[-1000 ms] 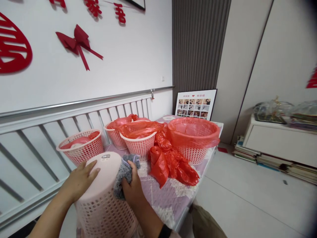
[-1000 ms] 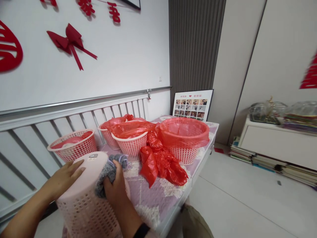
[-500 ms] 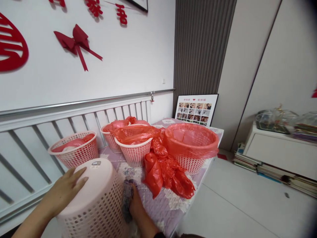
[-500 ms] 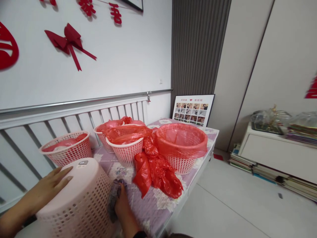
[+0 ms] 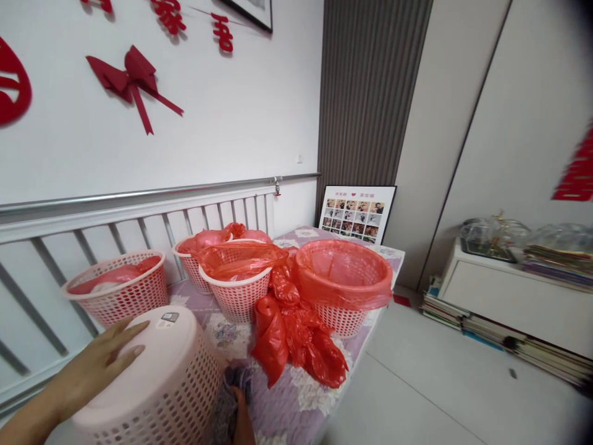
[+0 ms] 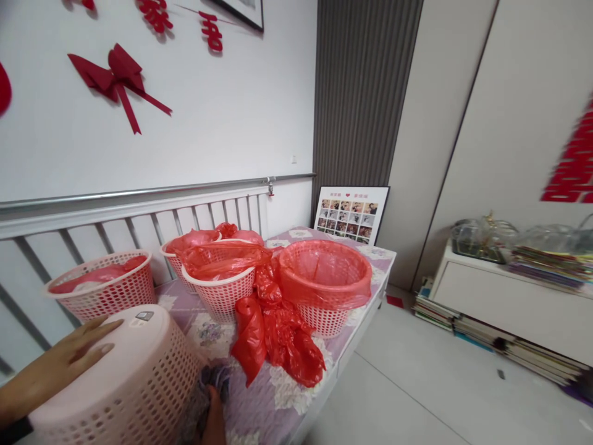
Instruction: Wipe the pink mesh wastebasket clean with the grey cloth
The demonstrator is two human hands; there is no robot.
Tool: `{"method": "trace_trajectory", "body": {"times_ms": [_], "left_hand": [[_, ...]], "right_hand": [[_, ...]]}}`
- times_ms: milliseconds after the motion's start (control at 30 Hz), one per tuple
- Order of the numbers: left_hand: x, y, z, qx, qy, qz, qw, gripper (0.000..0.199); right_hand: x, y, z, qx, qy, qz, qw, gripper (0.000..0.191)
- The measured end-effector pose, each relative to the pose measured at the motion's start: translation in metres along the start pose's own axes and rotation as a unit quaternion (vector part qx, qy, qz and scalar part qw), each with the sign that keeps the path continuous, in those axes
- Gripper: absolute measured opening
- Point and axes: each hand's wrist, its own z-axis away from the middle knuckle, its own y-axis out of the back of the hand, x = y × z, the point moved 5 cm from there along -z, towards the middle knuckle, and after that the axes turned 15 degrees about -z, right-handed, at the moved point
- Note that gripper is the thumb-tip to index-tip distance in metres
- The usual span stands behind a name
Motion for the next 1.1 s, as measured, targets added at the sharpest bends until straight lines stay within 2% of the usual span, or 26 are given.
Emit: {"method": "trace_trajectory", "body": {"times_ms": [100,200,400,467,533,667,800,900,1000,1100], "left_hand": [[-0.001,-0.002,-0.004,-0.031,-0.013,0.001,0.999,0.07],[-0.001,0.0,-0.006,-0.068,-0.015,-0.002,0.998,0.073],[0.004,0.006,-0.007,-0.068,-0.026,-0.014,0.997,0.072],[0.007,0.006,-0.007,-0.069,-0.032,-0.018,0.997,0.071],[0.008,0.007,-0.007,-0.064,-0.036,-0.021,0.997,0.07],[0.008,0.005,-0.008,-0.056,-0.037,-0.019,0.998,0.071],[0.008,0.003,-0.008,-0.061,-0.034,-0.025,0.997,0.074],[0.01,0.005,-0.008,-0.066,-0.035,-0.032,0.997,0.075],[0.013,0.011,-0.007,-0.069,-0.031,-0.039,0.996,0.074],[0.015,0.013,-0.007,-0.077,-0.027,-0.036,0.996,0.072]], "right_hand": [[0.0,0.002,0.004,0.008,0.039,0.029,0.999,0.059],[-0.004,0.0,0.005,0.01,0.044,0.039,0.998,0.062],[-0.022,-0.013,0.016,0.057,0.013,0.053,0.997,0.067],[-0.036,-0.027,0.021,0.046,0.029,0.068,0.996,0.072],[-0.057,-0.049,0.027,0.013,0.074,0.078,0.994,0.075],[-0.116,-0.097,0.028,-0.063,0.171,0.089,0.979,0.076],[-0.177,-0.129,-0.003,-0.117,0.164,0.084,0.976,0.077],[-0.209,-0.14,-0.042,-0.142,0.132,0.025,0.981,0.062],[-0.21,-0.143,-0.079,-0.16,0.065,-0.065,0.983,0.046],[-0.185,-0.132,-0.099,-0.157,0.016,-0.092,0.983,0.028]]}}
